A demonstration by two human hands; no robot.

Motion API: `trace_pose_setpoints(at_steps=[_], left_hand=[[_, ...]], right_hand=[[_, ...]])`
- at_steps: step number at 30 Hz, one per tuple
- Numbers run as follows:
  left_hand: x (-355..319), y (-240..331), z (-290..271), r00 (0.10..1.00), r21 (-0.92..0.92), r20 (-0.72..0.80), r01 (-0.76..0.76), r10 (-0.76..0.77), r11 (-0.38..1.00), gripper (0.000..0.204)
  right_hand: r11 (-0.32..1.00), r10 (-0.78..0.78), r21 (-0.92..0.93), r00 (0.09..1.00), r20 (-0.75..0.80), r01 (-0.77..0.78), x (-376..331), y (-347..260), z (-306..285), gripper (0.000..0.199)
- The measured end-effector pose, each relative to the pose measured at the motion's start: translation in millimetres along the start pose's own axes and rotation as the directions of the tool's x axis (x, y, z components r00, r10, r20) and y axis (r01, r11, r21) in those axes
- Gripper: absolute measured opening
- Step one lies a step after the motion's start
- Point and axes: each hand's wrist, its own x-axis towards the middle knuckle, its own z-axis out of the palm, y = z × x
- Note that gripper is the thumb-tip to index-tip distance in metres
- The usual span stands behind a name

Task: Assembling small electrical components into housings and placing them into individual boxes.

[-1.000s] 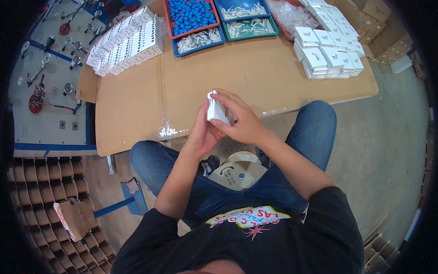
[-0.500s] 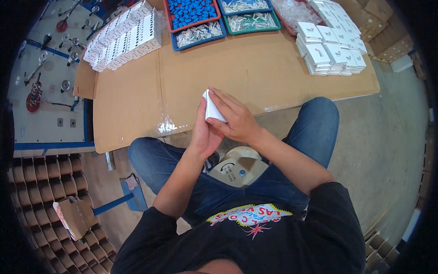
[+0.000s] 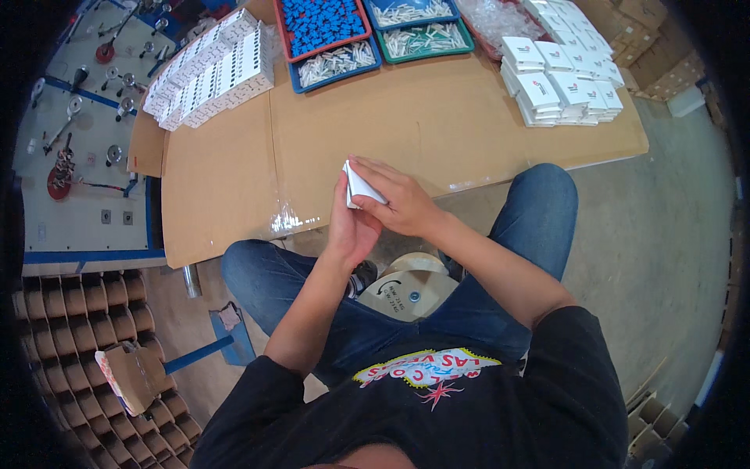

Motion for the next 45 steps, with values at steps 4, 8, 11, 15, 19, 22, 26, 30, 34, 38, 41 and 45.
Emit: trace_pose_setpoints(at_steps=[4, 8, 11, 15, 19, 22, 26, 30, 34, 38, 41, 45], left_hand=[[9, 1, -7, 0.997, 0.051, 0.035, -0.068, 0.066, 0.996, 0.049], [13, -1, 0, 0.897, 0.447, 0.143, -0.436, 0.418, 0.781, 0.066], [12, -1, -2, 0.743, 0.539, 0.379, -0.661, 0.551, 0.521, 0.086], [9, -4, -3, 0.713, 0.658, 0.489, -0.68, 0.502, 0.324, 0.091], [10, -5, 1, 0.533, 0.663, 0.646, -0.747, 0.547, -0.055, 0.085], [17, -10, 0, 0.493, 0.688, 0.592, -0.722, 0.637, -0.08, 0.087], [22, -10, -1, 0.442, 0.69, 0.593, -0.709, 0.673, -0.143, 0.092], [24, -7, -2, 0.351, 0.64, 0.591, -0.752, 0.726, -0.157, 0.078], [24, -8, -1, 0.305, 0.624, 0.588, -0.76, 0.749, -0.181, 0.068], [20, -10, 1, 0.334, 0.636, 0.564, -0.759, 0.755, -0.139, 0.067], [18, -10, 2, 0.324, 0.635, 0.568, -0.758, 0.757, -0.152, 0.065], [18, -14, -1, 0.35, 0.637, 0.535, -0.765, 0.769, -0.094, 0.064]], right_hand=[[0.998, 0.046, 0.05, 0.999, -0.002, -0.046, 5, -2, -3, 0.053], [0.86, 0.461, 0.33, 0.87, -0.173, -0.39, 1, 0, 3, 0.054], [0.391, 0.757, 0.61, 0.618, 0.213, -0.689, 4, -5, -18, 0.056], [0.374, 0.732, 0.602, 0.623, 0.276, -0.706, 9, -17, -25, 0.06], [0.391, 0.7, 0.667, 0.676, 0.231, -0.634, 7, -17, -15, 0.059], [0.391, 0.683, 0.743, 0.712, 0.162, -0.543, 4, -27, 1, 0.053], [0.367, 0.699, 0.773, 0.702, 0.137, -0.517, 5, -41, 14, 0.043], [0.546, 0.589, 0.729, 0.808, 0.017, -0.414, 3, -41, 22, 0.041], [0.653, 0.564, 0.625, 0.825, -0.026, -0.427, 0, -41, 22, 0.041], [0.677, 0.57, 0.592, 0.821, -0.044, -0.438, -2, -44, 20, 0.043], [0.663, 0.575, 0.591, 0.818, -0.011, -0.458, -3, -44, 17, 0.044], [0.648, 0.586, 0.602, 0.81, -0.003, -0.466, -6, -42, 18, 0.045]])
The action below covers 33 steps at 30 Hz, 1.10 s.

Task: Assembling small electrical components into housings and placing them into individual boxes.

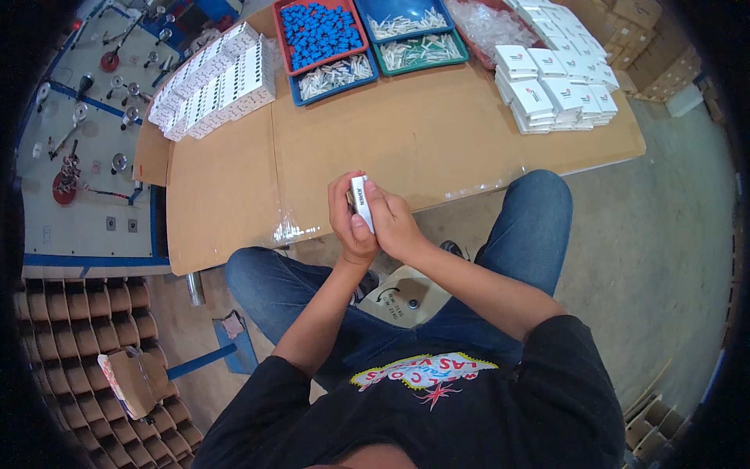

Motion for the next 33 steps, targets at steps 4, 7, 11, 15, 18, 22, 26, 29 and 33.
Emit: trace_pose_setpoints(at_steps=[4, 7, 11, 15, 18, 22, 26, 29, 33], left_hand=[[1, 6, -3, 0.999, 0.041, 0.028, -0.025, 0.024, 0.999, 0.062], [5, 8, 2, 0.997, 0.127, 0.049, -0.073, 0.067, 0.989, 0.069], [6, 9, 7, 0.993, 0.202, 0.024, -0.122, 0.12, 0.972, 0.074], [-1, 11, 2, 0.949, -0.238, 0.17, 0.3, -0.265, 0.924, 0.087], [-1, 7, -6, 0.926, -0.377, 0.22, 0.372, -0.308, 0.848, 0.089], [10, 20, -13, 0.926, -0.365, 0.204, 0.372, -0.316, 0.853, 0.098], [13, 11, -18, 0.957, -0.14, 0.214, 0.229, -0.196, 0.963, 0.097], [17, 9, -19, 0.925, -0.07, 0.373, 0.113, -0.079, 0.991, 0.104], [19, 10, -18, 0.903, 0.035, 0.426, 0.038, -0.049, 0.999, 0.109]], right_hand=[[0.998, 0.023, 0.064, 1.0, 0.009, -0.023, -1, 2, -2, 0.046], [0.996, -0.028, 0.087, 0.999, 0.036, 0.025, 0, 0, -5, 0.045], [0.96, -0.278, 0.039, 0.96, -0.02, 0.278, 10, -8, -6, 0.052], [0.944, -0.328, 0.016, 0.936, 0.129, 0.328, 10, -16, -18, 0.054], [0.859, -0.45, -0.189, 0.878, 0.164, 0.475, 11, -11, -16, 0.055], [0.937, -0.33, -0.07, 0.934, 0.137, 0.341, 13, -18, -17, 0.055], [0.997, -0.075, -0.029, 0.993, 0.093, 0.078, 25, -18, -35, 0.048], [0.999, -0.019, -0.046, 0.993, 0.119, 0.024, 28, -20, -43, 0.043], [0.998, -0.03, -0.059, 0.993, 0.112, 0.037, 28, -25, -49, 0.045]])
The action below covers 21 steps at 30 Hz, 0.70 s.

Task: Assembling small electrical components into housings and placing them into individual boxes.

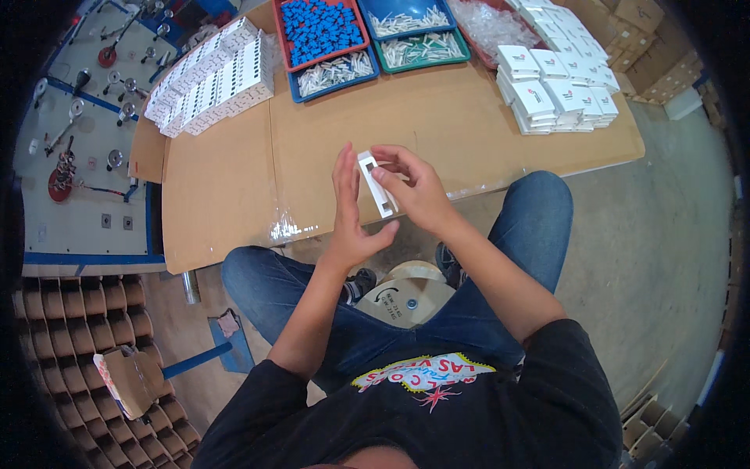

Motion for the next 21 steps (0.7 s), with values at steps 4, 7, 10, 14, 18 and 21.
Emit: trace_pose_setpoints(at_steps=[4, 7, 10, 14, 18, 21], left_hand=[[-1, 7, 2, 0.9, -0.687, 0.024, 0.331, -0.435, 0.647, 0.095], [-2, -3, -10, 0.749, -0.81, 0.319, 0.534, -0.581, 0.243, 0.084], [4, 5, -15, 0.635, -0.76, 0.414, 0.636, -0.652, 0.137, 0.065], [-1, -2, -11, 0.682, -0.815, 0.36, 0.562, -0.636, 0.141, 0.061], [-2, -8, 0, 0.833, -0.761, 0.083, 0.408, -0.547, 0.504, 0.072], [-2, -5, 0, 0.885, -0.72, 0.036, 0.345, -0.464, 0.602, 0.08]], right_hand=[[0.978, -0.189, -0.09, 0.982, 0.02, 0.19, -1, -10, -1, 0.06], [0.913, -0.257, -0.284, 0.953, 0.159, 0.294, -6, -23, 0, 0.072], [0.906, -0.225, -0.299, 0.939, 0.259, 0.299, -10, -25, 6, 0.079], [0.863, -0.337, -0.311, 0.913, 0.232, 0.398, -4, -14, 4, 0.071], [0.936, -0.251, -0.231, 0.964, 0.089, 0.265, -5, -3, 16, 0.062], [0.969, -0.244, -0.019, 0.969, 0.046, 0.245, -4, 7, 18, 0.054]])
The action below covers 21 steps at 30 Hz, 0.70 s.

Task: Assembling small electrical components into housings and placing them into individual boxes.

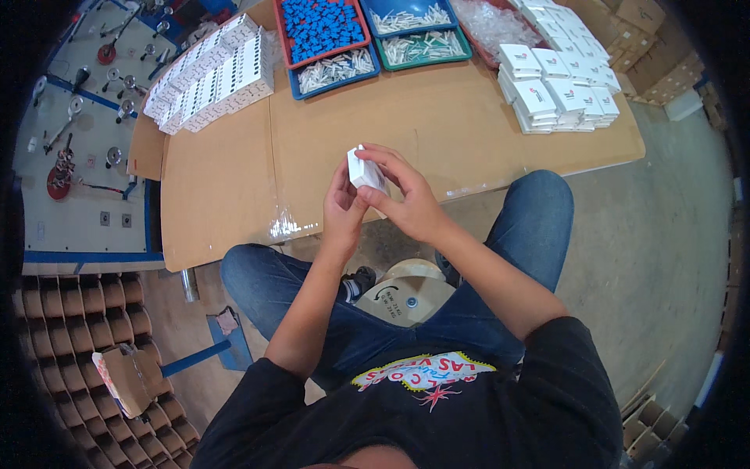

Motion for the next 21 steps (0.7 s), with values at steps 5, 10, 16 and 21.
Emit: trace_pose_setpoints(at_steps=[5, 10, 16, 21], left_hand=[[1, 4, -4, 1.0, -0.045, -0.021, 0.017, -0.018, 0.999, 0.09], [3, -2, -11, 0.999, -0.001, 0.012, -0.029, 0.029, 1.0, 0.097], [0, -3, -9, 0.997, 0.036, 0.017, -0.074, 0.073, 0.997, 0.097], [-2, 0, -4, 0.995, 0.054, -0.013, -0.103, 0.104, 0.993, 0.098]], right_hand=[[0.994, -0.013, 0.107, 1.0, 0.011, 0.012, -1, -5, 2, 0.05], [0.998, -0.021, -0.052, 1.0, 0.002, 0.021, -4, -7, -1, 0.05], [0.873, -0.243, -0.414, 0.966, 0.093, 0.26, -5, -16, -2, 0.048], [0.848, -0.279, -0.435, 0.953, 0.119, 0.303, -4, -14, -1, 0.046]])
